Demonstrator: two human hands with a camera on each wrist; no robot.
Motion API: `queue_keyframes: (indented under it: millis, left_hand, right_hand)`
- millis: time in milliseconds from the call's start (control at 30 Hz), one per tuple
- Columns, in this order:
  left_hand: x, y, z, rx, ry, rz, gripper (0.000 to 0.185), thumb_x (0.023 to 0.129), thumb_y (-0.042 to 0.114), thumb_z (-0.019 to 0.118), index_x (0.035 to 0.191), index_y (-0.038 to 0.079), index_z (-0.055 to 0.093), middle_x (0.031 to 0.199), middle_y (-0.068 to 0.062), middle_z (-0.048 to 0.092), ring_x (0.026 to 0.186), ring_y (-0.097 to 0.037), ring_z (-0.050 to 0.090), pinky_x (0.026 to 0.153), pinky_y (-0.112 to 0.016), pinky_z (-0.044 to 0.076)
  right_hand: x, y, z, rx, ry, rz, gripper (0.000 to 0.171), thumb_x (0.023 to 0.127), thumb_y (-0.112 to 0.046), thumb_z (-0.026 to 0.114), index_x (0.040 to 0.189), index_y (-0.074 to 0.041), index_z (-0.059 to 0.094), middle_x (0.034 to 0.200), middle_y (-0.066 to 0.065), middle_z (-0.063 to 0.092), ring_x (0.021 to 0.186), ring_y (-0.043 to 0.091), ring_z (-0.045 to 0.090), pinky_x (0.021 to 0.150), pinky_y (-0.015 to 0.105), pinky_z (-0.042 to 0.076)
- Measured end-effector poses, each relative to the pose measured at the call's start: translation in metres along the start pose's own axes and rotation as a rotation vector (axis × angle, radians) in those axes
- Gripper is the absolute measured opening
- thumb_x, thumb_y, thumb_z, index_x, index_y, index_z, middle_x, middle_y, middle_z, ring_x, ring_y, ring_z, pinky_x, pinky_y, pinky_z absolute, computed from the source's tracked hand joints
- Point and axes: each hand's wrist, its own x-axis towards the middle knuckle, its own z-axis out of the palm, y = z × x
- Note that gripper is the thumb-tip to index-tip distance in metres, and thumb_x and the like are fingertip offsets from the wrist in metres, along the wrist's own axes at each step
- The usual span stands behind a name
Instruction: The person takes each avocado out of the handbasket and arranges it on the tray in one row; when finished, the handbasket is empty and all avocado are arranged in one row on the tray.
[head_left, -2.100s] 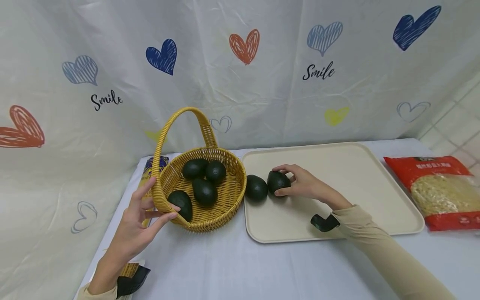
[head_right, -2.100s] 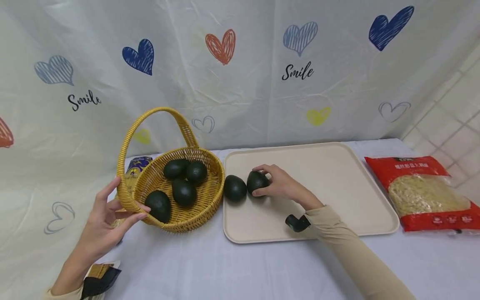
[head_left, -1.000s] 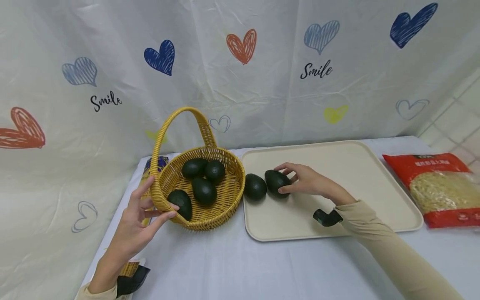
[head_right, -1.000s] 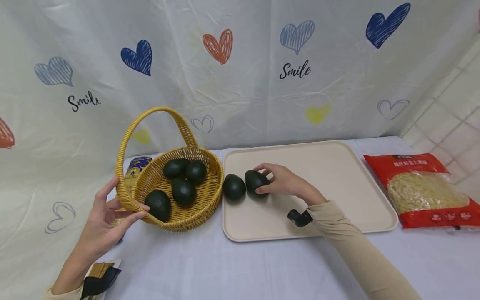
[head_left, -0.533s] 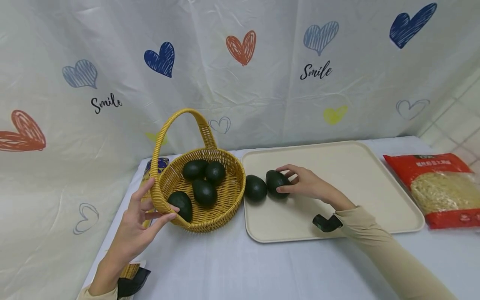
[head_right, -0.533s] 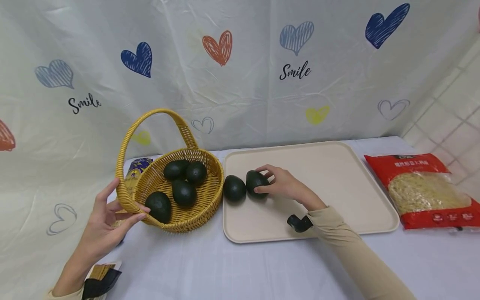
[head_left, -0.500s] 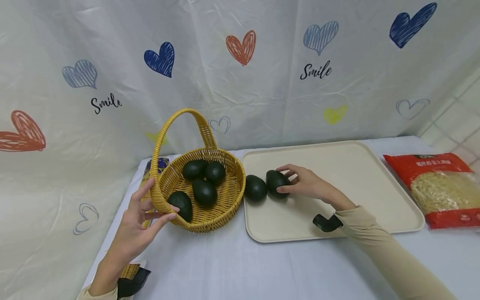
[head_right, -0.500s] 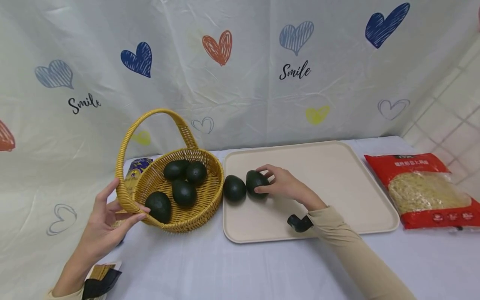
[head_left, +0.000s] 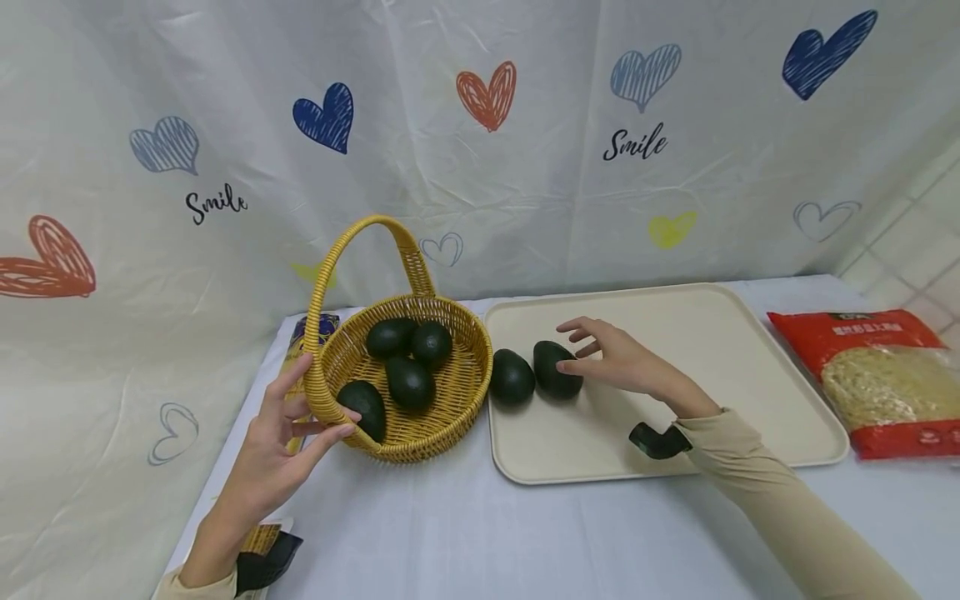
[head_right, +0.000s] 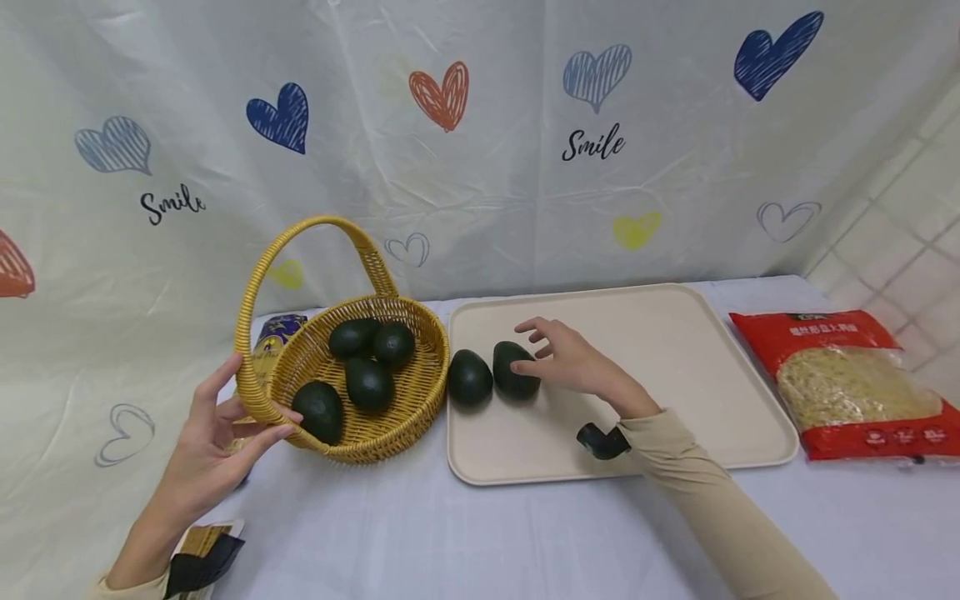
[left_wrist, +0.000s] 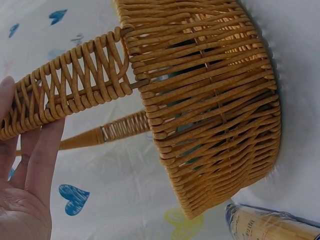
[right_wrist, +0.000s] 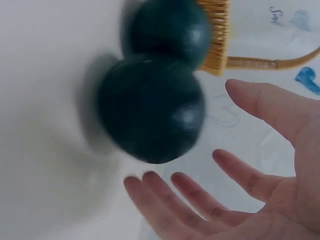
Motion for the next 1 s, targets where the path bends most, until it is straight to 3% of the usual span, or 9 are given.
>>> queue_keyframes:
  millis: [233,433,600,700,867,1000]
  left_hand:
    - [0.000,0.000,0.000,-0.012,0.019,0.039,0.092,0.088,-0.003,0.079,0.160,-0.008,0.021,0.098,-0.010,0.078,0.101,-0.003,0.072,0.082,-0.017,0.060]
    - [0.000,0.001,0.000,-0.020,0.014,0.024,0.090,0.092,0.009,0.076,0.161,-0.006,0.020,0.097,-0.012,0.078,0.102,-0.003,0.072,0.082,-0.018,0.061]
    - [-0.001,-0.001,0.001,-0.019,0.021,0.036,0.090,0.091,0.005,0.078,0.160,-0.007,0.021,0.098,-0.012,0.078,0.101,-0.003,0.072,0.082,-0.017,0.060]
    - [-0.001,-0.003,0.001,-0.014,0.023,0.041,0.092,0.089,-0.001,0.080,0.160,-0.007,0.021,0.098,-0.011,0.078,0.100,-0.004,0.072,0.082,-0.017,0.060]
    - [-0.001,-0.004,0.001,0.023,0.024,0.038,0.106,0.074,-0.022,0.082,0.160,-0.007,0.022,0.098,-0.012,0.078,0.095,-0.005,0.072,0.082,-0.017,0.060]
    - [0.000,-0.003,0.000,0.047,0.024,0.026,0.113,0.066,-0.030,0.081,0.160,-0.006,0.022,0.097,-0.012,0.078,0.094,-0.005,0.072,0.081,-0.017,0.060]
  right_hand:
    - [0.005,-0.042,0.004,0.004,0.055,-0.175,0.047,0.100,-0.014,0.073,0.141,0.001,0.055,0.145,0.023,0.054,0.126,0.044,0.058,0.104,0.057,0.053]
    - [0.015,-0.086,0.026,0.018,0.031,-0.329,0.046,0.096,-0.009,0.077,0.138,-0.004,0.059,0.138,0.017,0.056,0.124,0.036,0.060,0.101,0.051,0.057]
    - [0.033,-0.108,0.056,0.002,-0.039,-0.446,0.045,0.094,-0.006,0.078,0.136,-0.004,0.061,0.133,0.015,0.055,0.120,0.030,0.059,0.098,0.042,0.058]
    - [0.045,-0.111,0.076,0.006,-0.093,-0.449,0.045,0.095,-0.008,0.078,0.137,-0.005,0.061,0.134,0.016,0.053,0.124,0.029,0.057,0.101,0.038,0.055]
    - [0.063,-0.108,0.105,0.001,-0.140,-0.435,0.046,0.096,-0.008,0.076,0.139,-0.002,0.059,0.136,0.022,0.052,0.130,0.036,0.055,0.109,0.047,0.051]
    - [0.074,-0.107,0.123,-0.047,-0.150,-0.400,0.047,0.096,-0.008,0.077,0.139,-0.004,0.060,0.135,0.020,0.052,0.128,0.033,0.056,0.109,0.046,0.050]
